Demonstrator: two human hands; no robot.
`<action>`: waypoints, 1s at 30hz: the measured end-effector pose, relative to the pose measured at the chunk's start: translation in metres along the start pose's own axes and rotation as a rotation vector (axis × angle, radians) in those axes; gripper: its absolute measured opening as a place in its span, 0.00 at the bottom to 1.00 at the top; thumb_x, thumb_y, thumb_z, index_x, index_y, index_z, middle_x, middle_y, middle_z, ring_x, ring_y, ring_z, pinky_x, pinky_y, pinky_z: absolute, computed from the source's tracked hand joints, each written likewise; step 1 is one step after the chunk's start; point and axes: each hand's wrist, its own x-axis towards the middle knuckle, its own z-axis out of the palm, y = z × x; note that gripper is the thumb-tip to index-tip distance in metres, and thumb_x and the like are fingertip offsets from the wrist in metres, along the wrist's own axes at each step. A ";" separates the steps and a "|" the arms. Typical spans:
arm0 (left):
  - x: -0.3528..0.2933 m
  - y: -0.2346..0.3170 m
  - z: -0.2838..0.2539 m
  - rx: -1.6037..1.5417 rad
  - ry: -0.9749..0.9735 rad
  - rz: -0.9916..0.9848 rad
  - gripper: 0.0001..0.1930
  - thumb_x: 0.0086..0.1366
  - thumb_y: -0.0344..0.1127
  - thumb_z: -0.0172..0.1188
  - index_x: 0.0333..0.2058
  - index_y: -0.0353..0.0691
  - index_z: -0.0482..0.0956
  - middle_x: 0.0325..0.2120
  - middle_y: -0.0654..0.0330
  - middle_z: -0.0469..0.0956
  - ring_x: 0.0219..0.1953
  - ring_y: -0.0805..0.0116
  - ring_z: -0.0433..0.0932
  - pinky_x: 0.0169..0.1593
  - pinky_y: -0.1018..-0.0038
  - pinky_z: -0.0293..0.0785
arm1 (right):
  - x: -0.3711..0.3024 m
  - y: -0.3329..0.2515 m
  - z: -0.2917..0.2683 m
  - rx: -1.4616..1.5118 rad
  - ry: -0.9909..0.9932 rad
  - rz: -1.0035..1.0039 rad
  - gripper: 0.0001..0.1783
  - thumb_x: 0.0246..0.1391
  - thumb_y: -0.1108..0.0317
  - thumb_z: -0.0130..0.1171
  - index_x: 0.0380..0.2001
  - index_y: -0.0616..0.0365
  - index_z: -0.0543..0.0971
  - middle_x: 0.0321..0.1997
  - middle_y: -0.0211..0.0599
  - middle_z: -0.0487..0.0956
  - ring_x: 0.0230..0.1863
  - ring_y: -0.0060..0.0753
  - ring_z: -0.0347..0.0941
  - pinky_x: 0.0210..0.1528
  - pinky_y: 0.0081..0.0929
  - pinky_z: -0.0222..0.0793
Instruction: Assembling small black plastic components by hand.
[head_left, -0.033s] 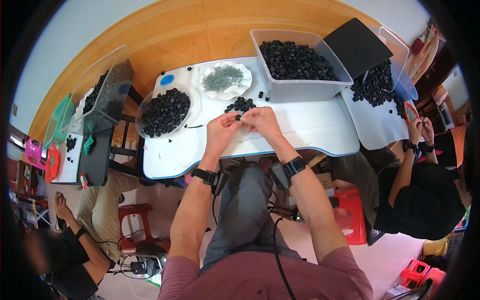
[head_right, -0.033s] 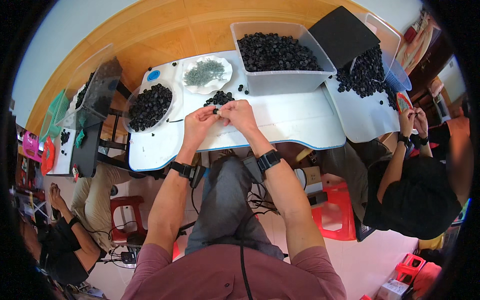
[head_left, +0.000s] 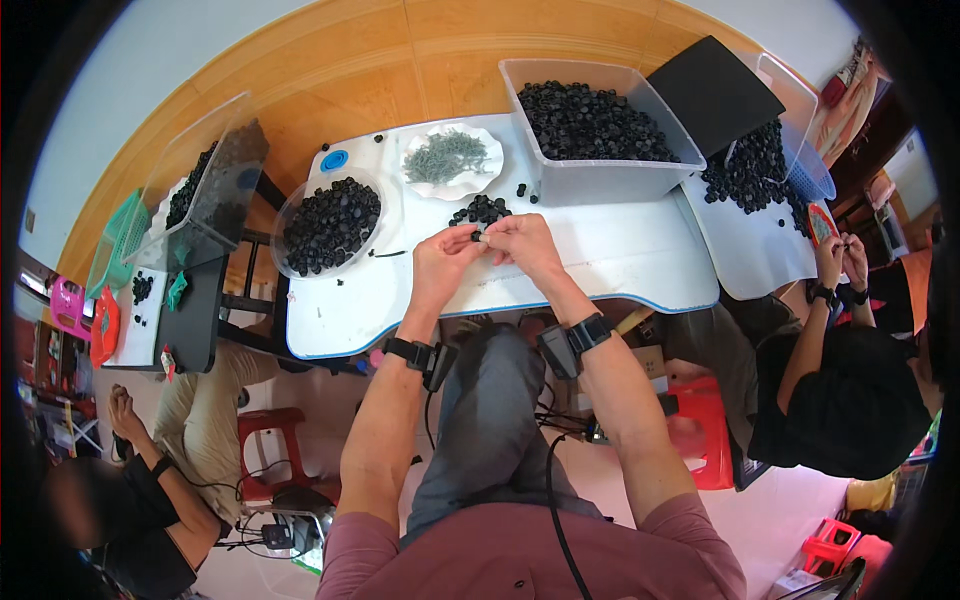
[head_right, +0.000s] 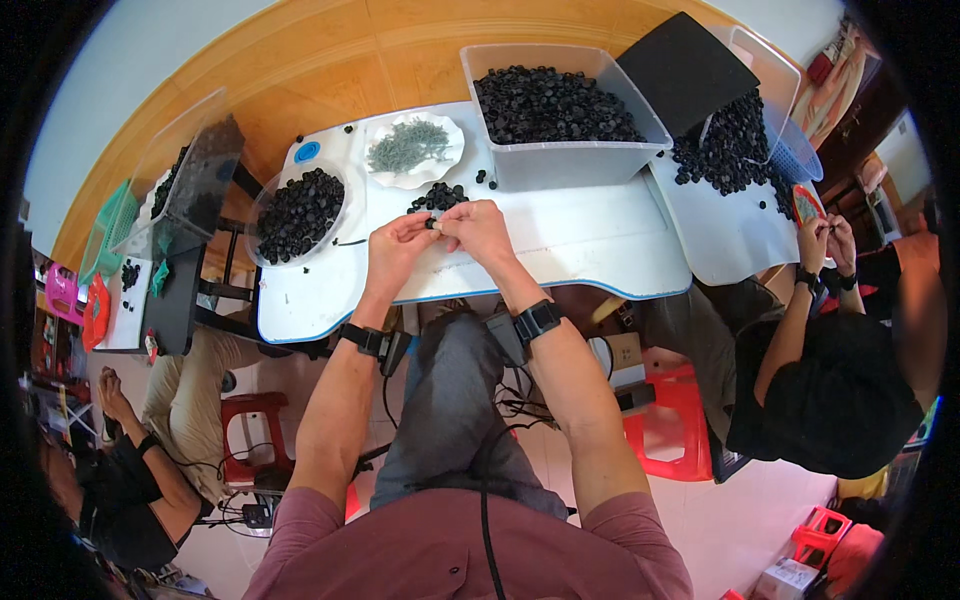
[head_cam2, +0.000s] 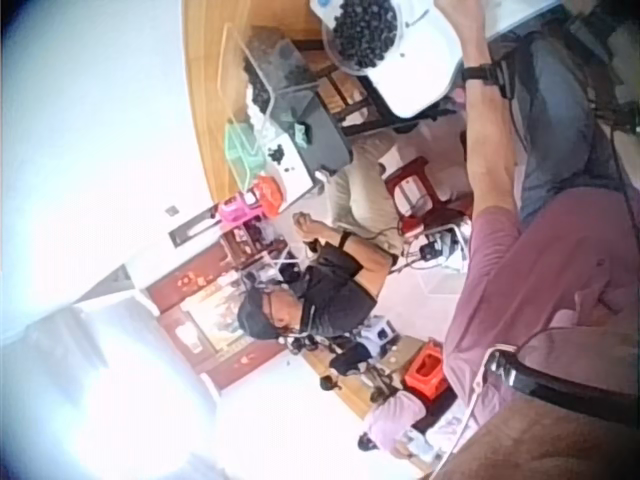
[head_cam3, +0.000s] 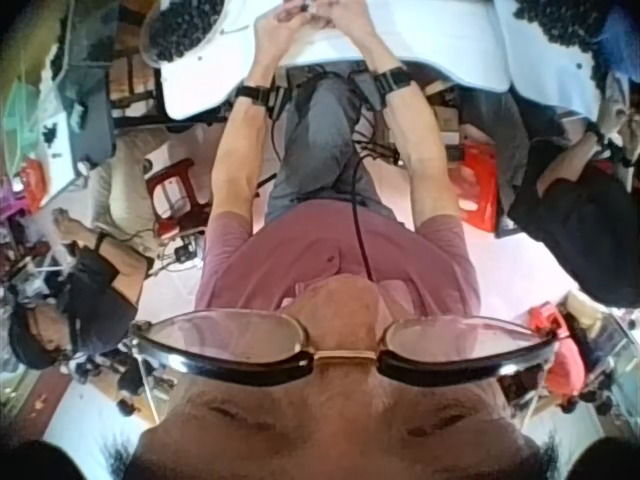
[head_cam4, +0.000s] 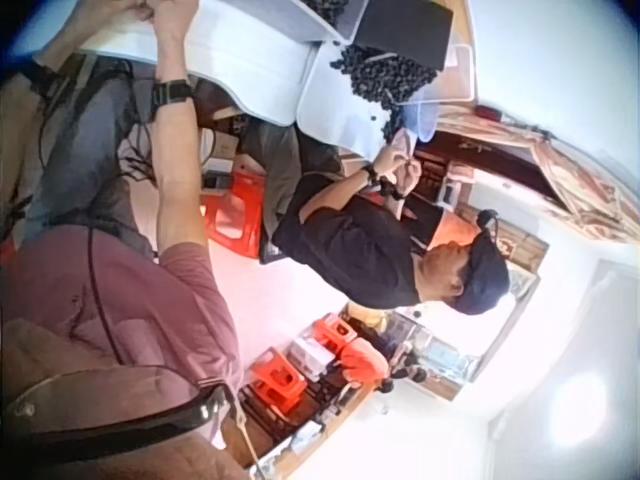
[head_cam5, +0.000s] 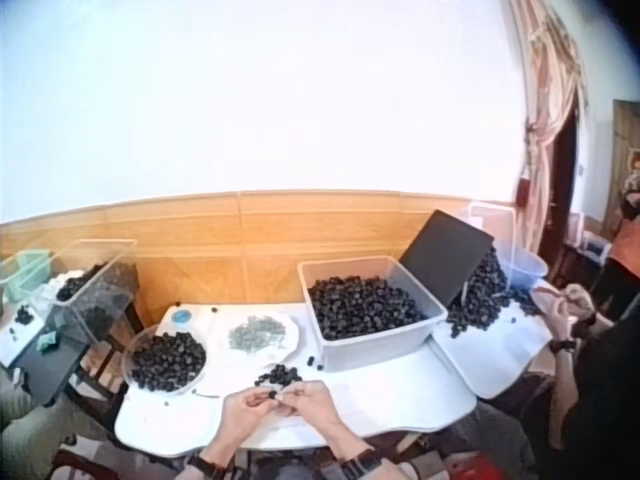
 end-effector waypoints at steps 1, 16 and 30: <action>0.000 0.001 0.000 -0.001 0.007 -0.008 0.17 0.60 0.23 0.68 0.48 0.26 0.80 0.39 0.53 0.85 0.40 0.71 0.83 0.47 0.77 0.79 | 0.000 0.001 0.000 0.001 0.001 -0.002 0.06 0.51 0.70 0.66 0.27 0.63 0.84 0.24 0.33 0.83 0.20 0.21 0.76 0.23 0.20 0.69; -0.002 0.008 0.002 -0.041 -0.011 -0.001 0.14 0.59 0.24 0.69 0.43 0.26 0.81 0.36 0.53 0.85 0.38 0.72 0.83 0.45 0.78 0.79 | 0.000 -0.002 -0.013 -0.011 -0.180 0.030 0.05 0.57 0.71 0.61 0.33 0.60 0.84 0.29 0.33 0.85 0.24 0.20 0.77 0.29 0.19 0.69; 0.000 -0.004 0.005 0.054 0.000 0.020 0.14 0.65 0.23 0.62 0.49 0.25 0.79 0.38 0.53 0.84 0.40 0.70 0.84 0.47 0.76 0.79 | 0.002 0.006 -0.009 -0.097 -0.174 -0.029 0.08 0.59 0.69 0.59 0.34 0.61 0.84 0.30 0.30 0.83 0.27 0.19 0.75 0.30 0.19 0.67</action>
